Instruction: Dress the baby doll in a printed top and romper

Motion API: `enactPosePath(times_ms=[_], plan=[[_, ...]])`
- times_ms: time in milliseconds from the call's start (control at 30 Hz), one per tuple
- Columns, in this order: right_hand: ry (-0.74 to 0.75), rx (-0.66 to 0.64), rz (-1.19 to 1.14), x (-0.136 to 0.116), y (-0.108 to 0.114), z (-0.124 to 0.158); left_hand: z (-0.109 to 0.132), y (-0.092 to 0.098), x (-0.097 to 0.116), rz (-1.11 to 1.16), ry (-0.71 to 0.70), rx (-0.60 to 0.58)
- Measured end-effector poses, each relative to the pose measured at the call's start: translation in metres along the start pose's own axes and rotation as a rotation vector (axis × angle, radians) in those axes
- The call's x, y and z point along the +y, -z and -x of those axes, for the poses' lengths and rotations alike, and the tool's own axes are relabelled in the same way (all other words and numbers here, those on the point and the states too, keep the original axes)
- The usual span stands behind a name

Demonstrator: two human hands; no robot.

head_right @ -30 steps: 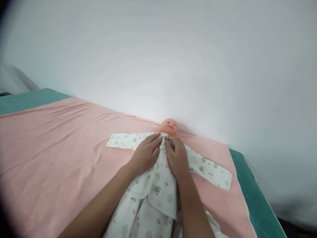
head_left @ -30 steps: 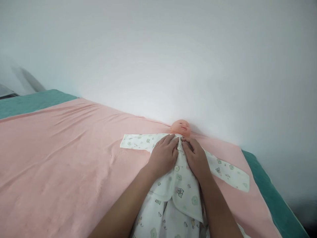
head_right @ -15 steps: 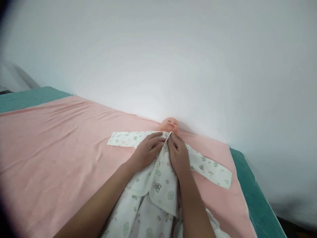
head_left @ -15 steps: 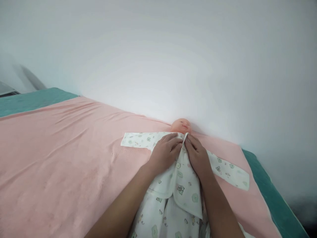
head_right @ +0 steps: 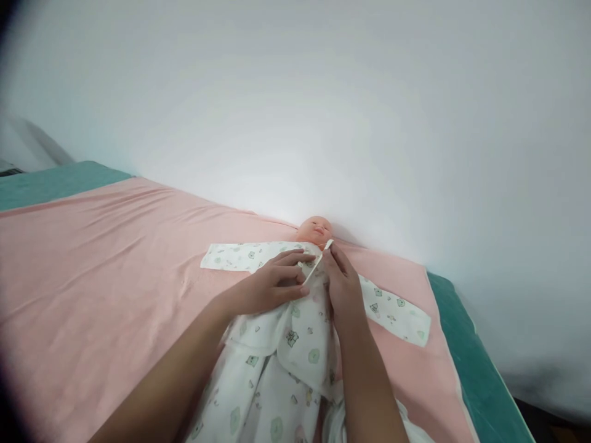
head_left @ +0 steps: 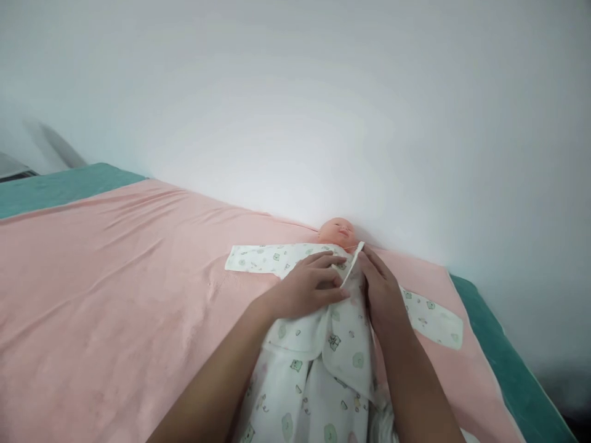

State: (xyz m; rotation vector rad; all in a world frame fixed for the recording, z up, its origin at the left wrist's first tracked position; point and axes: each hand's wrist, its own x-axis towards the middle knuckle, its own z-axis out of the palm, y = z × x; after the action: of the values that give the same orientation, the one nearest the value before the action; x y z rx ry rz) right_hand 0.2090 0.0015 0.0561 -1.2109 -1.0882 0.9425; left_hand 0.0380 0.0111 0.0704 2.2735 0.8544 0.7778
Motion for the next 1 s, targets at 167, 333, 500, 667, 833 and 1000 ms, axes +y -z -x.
enactPosePath(times_ms=[167, 333, 500, 667, 833, 1000], plan=[[-0.039, 0.048, -0.150, -0.003, 0.002, 0.003, 0.004, 0.011, 0.000, 0.115, 0.016, -0.054], [-0.084, -0.035, -0.011, -0.007, -0.005, 0.004, -0.003, -0.009, 0.007, 0.085, 0.085, 0.120], [-0.123, 0.095, 0.040, 0.004, 0.013, -0.005, 0.000, 0.004, 0.001, 0.087, 0.255, 0.262], [-0.064, 0.520, 0.212, 0.012, 0.073, -0.021, 0.013, 0.035, -0.041, -0.354, 0.562, 0.810], [0.100, 0.268, 0.687, 0.012, 0.072, -0.022, 0.011, 0.019, -0.064, -0.465, 0.410, 0.566], [0.160, -0.134, 1.103, 0.027, 0.042, -0.019, 0.007, -0.006, -0.078, -0.505, 0.332, 0.334]])
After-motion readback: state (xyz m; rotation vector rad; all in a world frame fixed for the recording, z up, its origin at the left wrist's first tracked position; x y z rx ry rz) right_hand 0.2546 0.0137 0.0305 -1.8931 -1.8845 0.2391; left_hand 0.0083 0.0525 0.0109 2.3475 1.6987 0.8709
